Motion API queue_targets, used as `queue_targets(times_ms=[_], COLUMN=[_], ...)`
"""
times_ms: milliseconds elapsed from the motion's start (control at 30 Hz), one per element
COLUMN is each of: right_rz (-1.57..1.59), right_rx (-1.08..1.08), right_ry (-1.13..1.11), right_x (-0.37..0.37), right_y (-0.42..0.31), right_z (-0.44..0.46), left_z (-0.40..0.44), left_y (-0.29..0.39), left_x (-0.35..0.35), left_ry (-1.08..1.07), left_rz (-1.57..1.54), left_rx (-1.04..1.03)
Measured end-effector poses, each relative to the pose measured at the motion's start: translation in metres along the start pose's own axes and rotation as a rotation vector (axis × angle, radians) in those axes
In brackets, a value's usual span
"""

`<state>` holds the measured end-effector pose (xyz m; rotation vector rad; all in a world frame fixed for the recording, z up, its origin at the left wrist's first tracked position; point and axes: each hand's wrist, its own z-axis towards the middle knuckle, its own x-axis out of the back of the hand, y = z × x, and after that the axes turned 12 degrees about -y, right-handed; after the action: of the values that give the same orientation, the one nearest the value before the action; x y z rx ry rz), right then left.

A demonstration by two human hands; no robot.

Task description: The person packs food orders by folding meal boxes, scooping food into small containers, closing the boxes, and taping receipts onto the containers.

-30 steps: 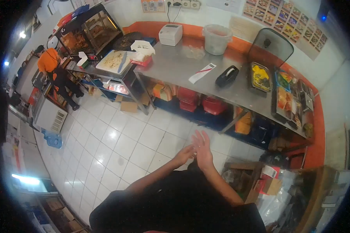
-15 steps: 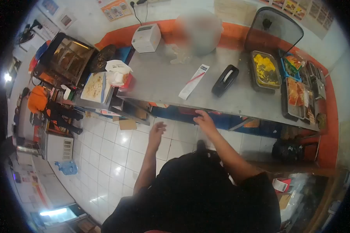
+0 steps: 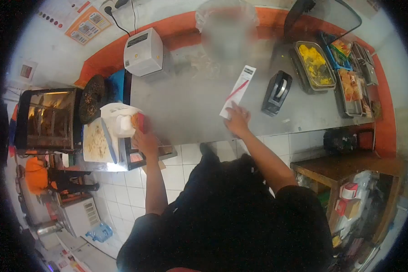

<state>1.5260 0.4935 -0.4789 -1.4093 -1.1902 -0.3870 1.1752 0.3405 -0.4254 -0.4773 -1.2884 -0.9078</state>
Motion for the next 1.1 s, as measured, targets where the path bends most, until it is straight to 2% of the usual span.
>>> queue_targets(times_ms=[67,133,167,200,267,300,367,433,533,600,633,700,733,800,833,900,933,1033,1100], right_rz=[-0.025,0.172,0.160,0.163,0.221,0.219,0.256,0.383,0.576,0.711,0.707,0.686,0.684,0.489,0.488,0.345,0.346,-0.101,-0.082], right_rx=[-0.061,-0.023,-0.021,-0.036,-0.022,-0.026,-0.078,-0.105,-0.108,-0.025,-0.029,0.061,0.056,0.262,0.259,0.609,0.604,0.425,0.416], right_ry=[0.027,0.132,0.232,0.241,0.497,0.491,0.593,0.503,0.356,0.241,0.238,0.151,0.145,0.135,0.129,-0.093,-0.096,-0.314,-0.320], right_x=[0.007,0.010,0.015,0.015,0.014,0.014,0.011,-0.004,-0.023,-0.032,-0.029,-0.021,-0.017,-0.012,-0.011,-0.013,-0.016,-0.035,-0.042], right_y=[0.005,0.013,0.010,0.007,0.005,-0.003,-0.023,-0.041,-0.074,-0.102,-0.116,-0.140,-0.146,-0.157,-0.162,-0.175,-0.183,-0.190,-0.183], right_z=[0.017,0.030,0.028,0.026,0.016,0.010,-0.003,-0.002,0.006,0.014,0.017,0.020,0.020,0.022,0.023,0.025,0.023,0.020,0.022], left_z=[0.015,0.028,0.034,0.040,0.048,0.052,0.055,0.057,0.044,0.040,0.042,0.044,0.044,0.046,0.048,0.044,0.041,0.034,0.029], left_y=[-0.002,-0.003,-0.007,-0.015,-0.028,-0.028,-0.020,0.011,0.029,0.051,0.057,0.064,0.061,0.047,0.042,0.032,0.028,0.024,0.024], left_x=[-0.012,-0.013,-0.012,-0.017,-0.032,-0.035,-0.035,-0.008,-0.031,-0.022,-0.008,0.015,0.017,0.019,0.015,0.010,0.008,0.004,0.004], left_ry=[-0.064,-0.071,-0.072,-0.076,-0.087,-0.093,-0.065,-0.095,-0.242,-0.387,-0.391,-0.229,-0.235,-0.177,-0.098,-0.155,-0.207,-0.259,-0.249], left_rz=[0.039,0.043,0.059,0.056,-0.008,-0.007,-0.131,-0.253,-0.413,-0.718,-0.722,-0.644,-0.645,-0.643,-0.681,-0.702,-0.723,-0.710,-0.715], left_rx=[0.118,0.148,0.187,0.171,0.059,0.061,-0.210,-0.312,-0.379,-0.595,-0.591,-0.517,-0.512,-0.314,-0.321,-0.308,-0.301,-0.379,-0.415])
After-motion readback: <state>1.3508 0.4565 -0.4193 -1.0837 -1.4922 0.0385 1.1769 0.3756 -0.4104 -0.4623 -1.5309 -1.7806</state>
